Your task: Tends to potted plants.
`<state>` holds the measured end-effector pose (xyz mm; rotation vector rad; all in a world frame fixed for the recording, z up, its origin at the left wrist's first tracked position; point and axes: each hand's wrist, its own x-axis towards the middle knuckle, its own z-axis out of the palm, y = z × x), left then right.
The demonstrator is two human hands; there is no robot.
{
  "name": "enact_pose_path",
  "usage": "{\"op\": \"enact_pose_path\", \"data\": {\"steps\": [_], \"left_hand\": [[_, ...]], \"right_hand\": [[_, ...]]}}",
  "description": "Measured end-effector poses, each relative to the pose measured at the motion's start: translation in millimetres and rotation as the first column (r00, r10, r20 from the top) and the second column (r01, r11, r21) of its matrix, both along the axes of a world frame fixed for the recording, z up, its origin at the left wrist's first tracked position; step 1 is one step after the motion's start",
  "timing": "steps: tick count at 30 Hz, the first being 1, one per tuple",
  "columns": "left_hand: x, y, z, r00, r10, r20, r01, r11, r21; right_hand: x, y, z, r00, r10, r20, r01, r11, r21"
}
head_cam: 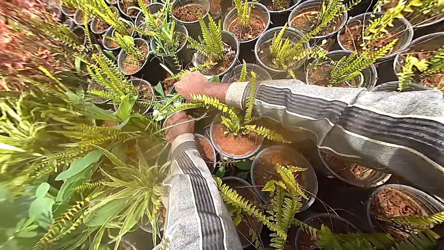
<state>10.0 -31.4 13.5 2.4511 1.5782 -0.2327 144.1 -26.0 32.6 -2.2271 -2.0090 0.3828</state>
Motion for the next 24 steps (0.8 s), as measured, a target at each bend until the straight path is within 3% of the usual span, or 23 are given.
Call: {"op": "enact_pose_path", "data": {"steps": [3, 5, 7, 9, 10, 11, 12, 14, 17, 19, 21, 24], "left_hand": [[-5, 8, -10, 0.983, -0.125, 0.135, 0.116, 0.991, 0.069], [-7, 16, -17, 0.956, -0.218, 0.199, 0.202, 0.975, 0.094], [-8, 16, -16, 0.950, -0.238, 0.202, 0.223, 0.970, 0.097], [-8, 16, -15, 0.950, -0.242, 0.198, 0.224, 0.968, 0.110], [-7, 15, -15, 0.952, -0.232, 0.202, 0.214, 0.971, 0.108], [-7, 15, -14, 0.954, -0.221, 0.203, 0.204, 0.974, 0.104], [-7, 16, -14, 0.955, -0.218, 0.200, 0.202, 0.974, 0.099], [-8, 17, -15, 0.951, -0.229, 0.207, 0.211, 0.972, 0.103], [-7, 13, -9, 0.968, -0.205, 0.144, 0.195, 0.977, 0.084], [-5, 4, 1, 0.993, -0.115, 0.012, 0.115, 0.992, 0.044], [-1, -1, 5, 0.995, -0.044, -0.087, 0.047, 0.999, 0.027], [-6, -8, 7, 0.995, -0.080, 0.067, 0.073, 0.993, 0.096]], "right_hand": [[14, -6, -2, 0.993, 0.002, -0.119, 0.000, 1.000, 0.013], [31, -3, 5, 0.956, -0.034, -0.291, 0.044, 0.999, 0.029], [44, -12, 29, 0.832, -0.101, -0.546, 0.156, 0.986, 0.055], [53, -28, 55, 0.608, -0.169, -0.776, 0.294, 0.955, 0.022], [56, -35, 65, 0.515, -0.186, -0.837, 0.327, 0.945, -0.009], [59, -41, 71, 0.483, -0.210, -0.850, 0.348, 0.937, -0.033], [60, -45, 72, 0.514, -0.230, -0.826, 0.357, 0.933, -0.038], [55, -47, 61, 0.702, -0.254, -0.665, 0.342, 0.940, 0.003], [43, -46, 4, 0.934, -0.115, -0.337, 0.186, 0.964, 0.188], [35, -41, -32, 0.984, -0.060, -0.169, 0.109, 0.948, 0.298], [28, -36, -37, 0.990, -0.064, -0.128, 0.095, 0.963, 0.253], [22, -39, -44, 0.970, -0.082, -0.229, 0.171, 0.898, 0.405]]}}
